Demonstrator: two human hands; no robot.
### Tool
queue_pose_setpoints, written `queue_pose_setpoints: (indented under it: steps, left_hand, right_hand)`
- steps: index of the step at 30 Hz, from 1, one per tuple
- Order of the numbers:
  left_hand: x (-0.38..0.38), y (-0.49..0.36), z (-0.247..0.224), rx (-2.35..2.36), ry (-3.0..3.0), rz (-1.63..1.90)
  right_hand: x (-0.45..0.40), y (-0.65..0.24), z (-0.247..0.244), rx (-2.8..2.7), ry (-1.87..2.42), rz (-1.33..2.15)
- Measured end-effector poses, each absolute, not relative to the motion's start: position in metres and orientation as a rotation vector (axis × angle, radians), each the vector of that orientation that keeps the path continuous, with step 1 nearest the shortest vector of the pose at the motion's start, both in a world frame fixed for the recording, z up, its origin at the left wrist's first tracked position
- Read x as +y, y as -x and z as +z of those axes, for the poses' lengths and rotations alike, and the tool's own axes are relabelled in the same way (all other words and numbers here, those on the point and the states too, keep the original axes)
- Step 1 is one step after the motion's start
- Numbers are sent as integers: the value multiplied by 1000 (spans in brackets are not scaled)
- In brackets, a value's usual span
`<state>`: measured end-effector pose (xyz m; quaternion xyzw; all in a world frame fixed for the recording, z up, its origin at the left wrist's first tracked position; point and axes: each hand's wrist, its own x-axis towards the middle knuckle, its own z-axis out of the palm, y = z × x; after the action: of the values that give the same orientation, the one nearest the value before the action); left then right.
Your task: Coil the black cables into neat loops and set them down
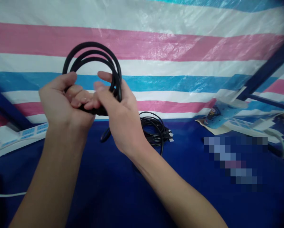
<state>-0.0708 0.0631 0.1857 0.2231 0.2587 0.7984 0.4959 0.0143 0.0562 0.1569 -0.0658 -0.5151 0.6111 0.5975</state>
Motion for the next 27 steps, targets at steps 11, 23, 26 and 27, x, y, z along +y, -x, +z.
queue_pose_setpoints:
  steps: [11,23,26,27]
  left_hand:
    - [51,62,187,950,-1444,1336]
    - [45,64,190,575,-921,1964]
    - [46,60,189,549,-835,2030]
    - [47,59,190,568,-827,2024]
  right_hand:
    - [68,-102,192,-1791,409,1479]
    - [72,-42,166,-1049,154,1419]
    - [65,-27,162,-1132,87,1485]
    - [62,-25,162,-1157,88,1478]
